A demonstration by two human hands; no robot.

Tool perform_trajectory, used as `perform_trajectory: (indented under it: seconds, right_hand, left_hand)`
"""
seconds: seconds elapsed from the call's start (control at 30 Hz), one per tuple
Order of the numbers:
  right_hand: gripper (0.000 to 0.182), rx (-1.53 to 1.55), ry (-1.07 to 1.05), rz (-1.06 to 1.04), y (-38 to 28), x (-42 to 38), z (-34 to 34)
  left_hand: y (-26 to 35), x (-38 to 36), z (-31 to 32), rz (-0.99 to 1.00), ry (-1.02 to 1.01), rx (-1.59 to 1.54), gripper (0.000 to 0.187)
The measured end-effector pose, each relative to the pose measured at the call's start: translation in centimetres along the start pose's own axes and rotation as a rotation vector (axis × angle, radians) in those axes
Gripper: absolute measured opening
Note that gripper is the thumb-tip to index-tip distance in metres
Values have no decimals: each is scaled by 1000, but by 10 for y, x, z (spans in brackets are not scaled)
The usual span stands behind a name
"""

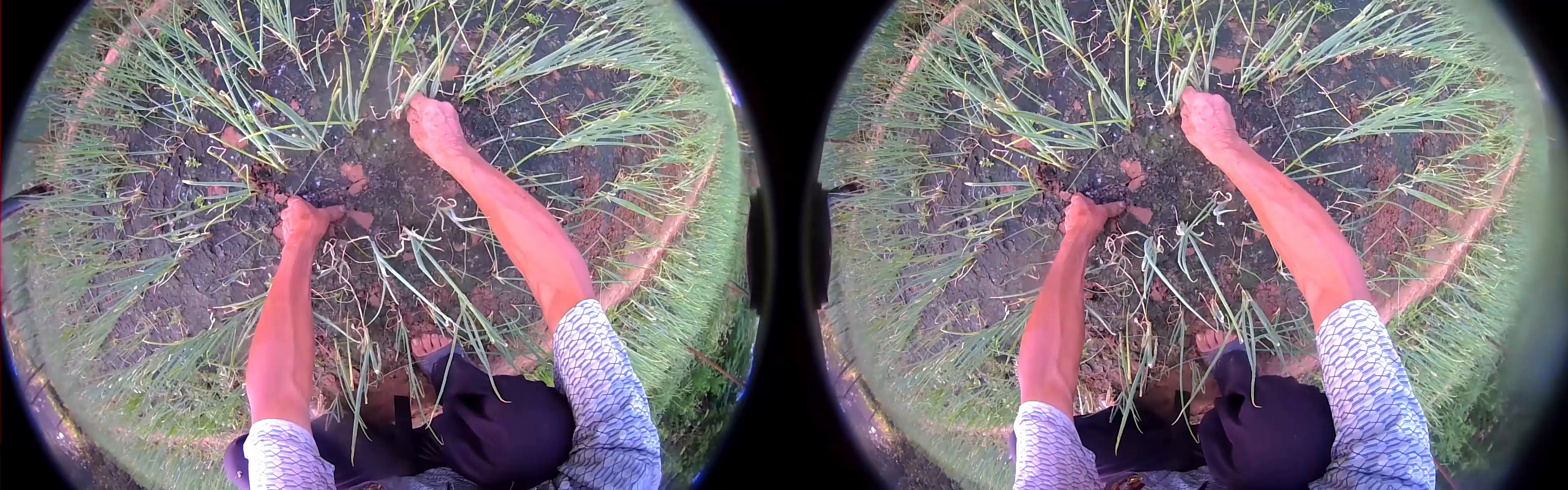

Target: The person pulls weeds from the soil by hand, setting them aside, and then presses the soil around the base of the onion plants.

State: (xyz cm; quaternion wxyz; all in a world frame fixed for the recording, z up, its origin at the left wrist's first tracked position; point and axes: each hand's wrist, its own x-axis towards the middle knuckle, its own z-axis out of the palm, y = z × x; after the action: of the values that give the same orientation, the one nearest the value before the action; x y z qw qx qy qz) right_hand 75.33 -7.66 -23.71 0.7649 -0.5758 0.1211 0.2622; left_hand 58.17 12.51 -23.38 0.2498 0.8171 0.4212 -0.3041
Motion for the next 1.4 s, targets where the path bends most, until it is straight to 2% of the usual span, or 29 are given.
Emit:
perform_trajectory:
  seconds: [0.03,0.07,0.13,0.2,0.3,0.33,0.43,0.47,0.57,0.63,0.67,0.73,0.87,1.07,1.17,1.2,1.3,1.37,1.4]
  right_hand:
    - [18,100,44,49,3,7,1]
    - [17,-124,-73,-73,20,24,-15]
    - [15,-731,-49,-395,30,41,-23]
    - [13,-1417,-25,-581,24,41,-26]
    - [12,-1721,46,-645,2,23,-3]
    - [15,-1735,45,-629,3,22,-2]
    - [18,-1679,120,-570,7,13,-8]
    - [14,-1688,61,-779,10,9,-18]
    - [10,-1478,237,-612,1,-28,-51]
    - [11,-835,424,-125,-13,-29,-74]
    - [10,-812,500,-192,-18,-26,-82]
    - [14,-990,514,-404,-18,-1,-95]
    - [22,-1182,489,-377,-25,4,-80]
    - [19,-1354,536,-523,-8,21,-96]
    - [18,-922,608,-456,-18,16,-104]
    - [16,-555,523,-334,-28,3,-107]
    - [8,-344,623,-380,-64,-19,-141]
    - [5,-256,769,-402,-70,-7,-180]
    - [7,-362,663,-359,-75,-2,-195]
  left_hand:
    - [0,2,-1,-6,-6,4,80]
    - [1,2,-2,-12,-13,8,79]
    - [4,3,-4,-13,-41,5,76]
    - [6,5,-8,-15,-61,4,76]
    - [11,-1,-14,-19,-95,18,76]
    - [13,-2,-17,-24,-119,17,76]
    - [17,-7,-22,-35,-145,9,78]
    - [17,-6,-22,-36,-144,8,79]
    - [13,-3,-19,-15,-131,5,79]
    - [10,3,-14,2,-122,14,78]
    - [9,3,-13,13,-132,-7,78]
    - [10,2,-10,19,-77,19,77]
    - [7,3,-8,24,-48,19,74]
    - [5,4,-6,48,-17,20,67]
    - [4,5,-4,55,10,37,67]
    - [3,5,-4,53,3,36,68]
    - [3,4,-4,38,-22,21,69]
    - [1,9,-3,46,-29,16,69]
    - [1,12,-2,53,-47,34,70]
